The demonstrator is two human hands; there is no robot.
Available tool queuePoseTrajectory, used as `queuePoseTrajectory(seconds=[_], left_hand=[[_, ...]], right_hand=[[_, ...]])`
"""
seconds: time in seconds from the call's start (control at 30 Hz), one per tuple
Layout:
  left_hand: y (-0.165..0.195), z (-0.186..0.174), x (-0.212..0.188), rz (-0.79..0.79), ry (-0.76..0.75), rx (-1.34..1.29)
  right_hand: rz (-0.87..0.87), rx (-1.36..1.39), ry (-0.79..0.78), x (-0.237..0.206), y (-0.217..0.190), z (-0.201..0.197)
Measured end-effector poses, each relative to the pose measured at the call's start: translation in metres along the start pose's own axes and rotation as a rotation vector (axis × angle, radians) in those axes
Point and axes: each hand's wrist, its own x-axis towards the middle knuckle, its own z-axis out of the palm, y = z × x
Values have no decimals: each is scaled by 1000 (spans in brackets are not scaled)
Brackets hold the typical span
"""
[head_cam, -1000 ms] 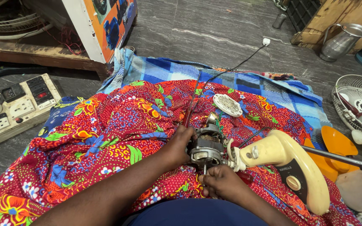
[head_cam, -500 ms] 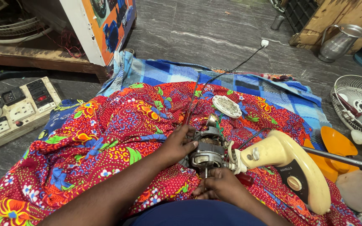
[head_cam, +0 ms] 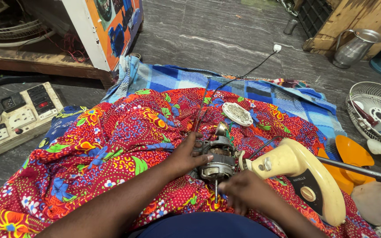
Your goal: The person disassembles a small electric motor while sitting on the floor. They remove the outer casing, use a screwdriver to loosen a central screw, and separate the stator from the rotor assembly.
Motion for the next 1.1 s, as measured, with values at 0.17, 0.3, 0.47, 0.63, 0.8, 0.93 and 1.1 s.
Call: queuePoseTrajectory(seconds=[0.17,0.3,0.47,0.63,0.8,0.93,1.1], left_hand=[[-1,2,1,11,-112,-138],[-3,2,3,-29,-114,-145],[0,2,2,5,-125,-257],[4,2,-4,-134,-115,-54],[-1,5,-2,1,-152,-8],[-9,4,-3,70,-135,-23],[-6,4,-6,92,-156,-260]], right_hand=[[-516,-457,500,-12,-8,-82],[-618,-859,304,6,-4,-91],[-213,-943,54,18,-19,-91],[-159,-975,-54,22,-37,-89],[-274,-829,-12,8,-39,-78],[-242,-850,162,-19,-48,-73],[-280,-918,308,-43,-65,-70]])
